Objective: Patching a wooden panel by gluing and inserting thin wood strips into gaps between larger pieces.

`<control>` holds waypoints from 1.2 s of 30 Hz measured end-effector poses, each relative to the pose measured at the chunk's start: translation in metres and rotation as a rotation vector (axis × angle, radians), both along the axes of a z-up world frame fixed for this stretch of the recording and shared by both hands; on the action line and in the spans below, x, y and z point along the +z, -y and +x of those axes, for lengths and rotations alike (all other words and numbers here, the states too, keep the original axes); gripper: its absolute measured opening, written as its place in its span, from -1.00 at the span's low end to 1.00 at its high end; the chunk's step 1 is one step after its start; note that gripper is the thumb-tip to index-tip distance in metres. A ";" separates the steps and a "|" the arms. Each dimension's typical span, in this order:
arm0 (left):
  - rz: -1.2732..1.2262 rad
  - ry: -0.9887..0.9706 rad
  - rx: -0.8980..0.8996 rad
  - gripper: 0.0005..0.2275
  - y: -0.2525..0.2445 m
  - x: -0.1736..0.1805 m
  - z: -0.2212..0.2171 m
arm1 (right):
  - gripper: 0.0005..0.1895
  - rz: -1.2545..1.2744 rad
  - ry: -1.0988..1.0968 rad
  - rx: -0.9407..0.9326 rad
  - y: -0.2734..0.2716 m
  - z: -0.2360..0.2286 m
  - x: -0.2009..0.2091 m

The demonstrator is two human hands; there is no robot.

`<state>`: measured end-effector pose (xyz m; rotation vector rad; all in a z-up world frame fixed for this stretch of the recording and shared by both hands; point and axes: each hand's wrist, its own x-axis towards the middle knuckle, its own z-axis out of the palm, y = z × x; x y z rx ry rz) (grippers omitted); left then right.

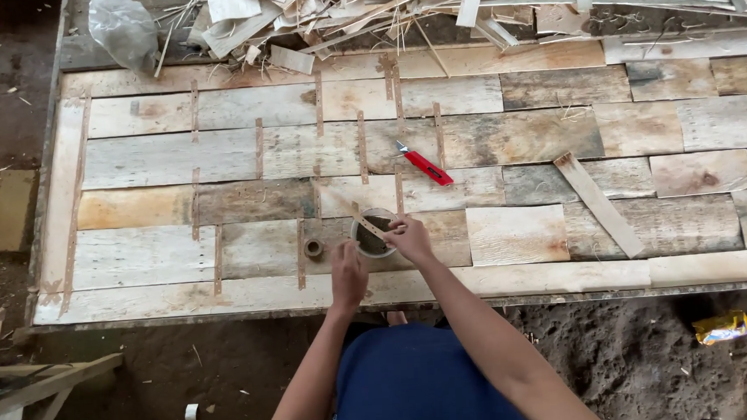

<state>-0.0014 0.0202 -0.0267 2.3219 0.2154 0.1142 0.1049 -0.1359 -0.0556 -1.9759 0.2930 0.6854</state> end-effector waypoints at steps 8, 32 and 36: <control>0.368 0.208 -0.289 -0.42 0.013 -0.018 -0.005 | -0.61 -0.043 0.039 0.009 -0.005 -0.006 0.055; 0.311 -0.173 -0.376 -0.32 0.020 0.000 0.005 | -0.63 -0.304 0.091 0.257 -0.008 -0.002 0.023; 0.316 -0.134 -0.372 -0.33 0.020 0.003 0.006 | -0.60 -0.325 0.069 0.272 -0.009 0.002 0.017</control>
